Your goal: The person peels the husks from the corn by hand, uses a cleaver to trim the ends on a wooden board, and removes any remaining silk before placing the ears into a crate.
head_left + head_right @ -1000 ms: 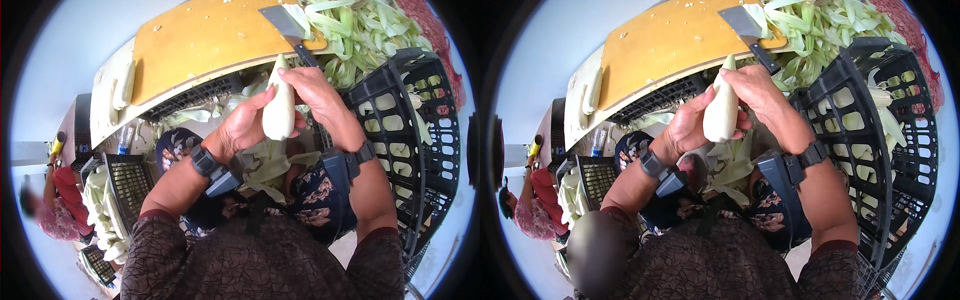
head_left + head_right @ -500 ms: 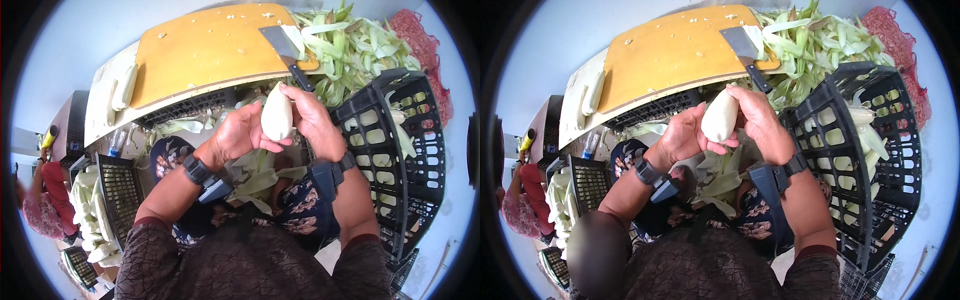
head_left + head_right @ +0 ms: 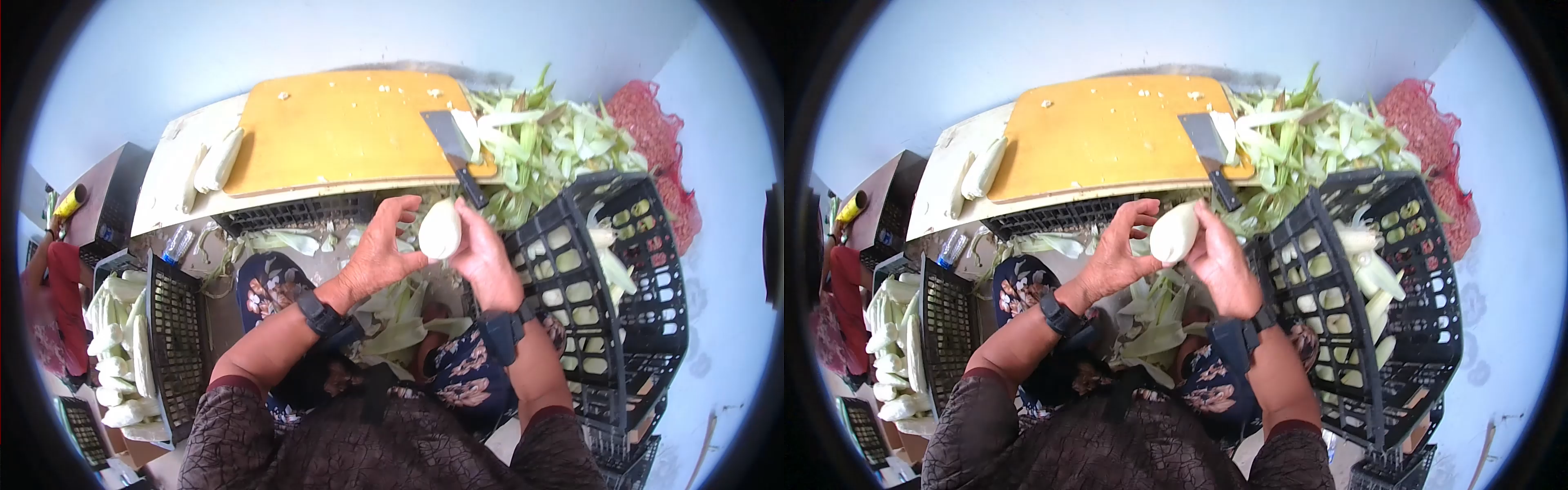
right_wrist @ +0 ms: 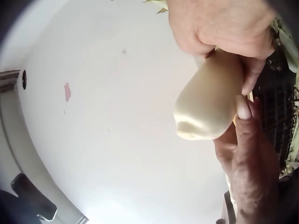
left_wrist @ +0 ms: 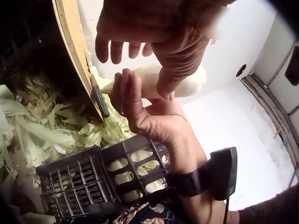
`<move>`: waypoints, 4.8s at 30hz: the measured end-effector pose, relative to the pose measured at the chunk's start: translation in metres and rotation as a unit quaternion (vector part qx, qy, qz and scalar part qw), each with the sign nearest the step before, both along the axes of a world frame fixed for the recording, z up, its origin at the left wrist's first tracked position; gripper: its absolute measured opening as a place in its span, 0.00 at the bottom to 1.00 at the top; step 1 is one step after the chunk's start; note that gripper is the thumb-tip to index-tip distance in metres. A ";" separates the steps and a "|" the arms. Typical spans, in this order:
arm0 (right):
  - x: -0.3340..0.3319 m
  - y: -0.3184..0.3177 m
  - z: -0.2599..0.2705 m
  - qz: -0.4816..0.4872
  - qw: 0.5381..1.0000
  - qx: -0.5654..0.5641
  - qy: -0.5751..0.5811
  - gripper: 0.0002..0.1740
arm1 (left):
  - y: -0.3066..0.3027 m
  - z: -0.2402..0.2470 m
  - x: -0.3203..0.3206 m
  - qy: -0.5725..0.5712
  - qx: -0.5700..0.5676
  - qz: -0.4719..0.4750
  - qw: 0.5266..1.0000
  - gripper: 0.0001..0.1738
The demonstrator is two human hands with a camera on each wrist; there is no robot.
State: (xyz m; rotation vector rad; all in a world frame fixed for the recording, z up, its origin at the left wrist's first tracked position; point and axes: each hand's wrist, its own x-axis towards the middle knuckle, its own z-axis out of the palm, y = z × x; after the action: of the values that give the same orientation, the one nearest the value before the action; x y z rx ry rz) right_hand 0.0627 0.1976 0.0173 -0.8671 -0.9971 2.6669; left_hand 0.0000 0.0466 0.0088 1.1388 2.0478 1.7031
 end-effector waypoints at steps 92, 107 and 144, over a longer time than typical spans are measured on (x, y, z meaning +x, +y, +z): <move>0.027 -0.029 0.052 -0.067 0.826 0.552 0.099 0.03 | -0.036 0.023 -0.020 -0.222 0.120 0.007 0.968 0.29; 0.027 -0.048 0.037 -0.062 0.456 0.862 0.215 0.24 | -0.048 0.023 -0.013 -0.149 0.140 -0.026 0.979 0.25; 0.029 -0.052 0.035 -0.032 0.421 0.881 0.214 0.24 | -0.070 0.009 0.001 0.061 0.093 0.115 0.987 0.24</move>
State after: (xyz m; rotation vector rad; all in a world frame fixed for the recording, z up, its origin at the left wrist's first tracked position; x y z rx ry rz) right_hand 0.0913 0.1454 0.0519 0.3332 -2.2873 0.3583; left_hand 0.0007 -0.0230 0.0173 1.1219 2.2068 2.0170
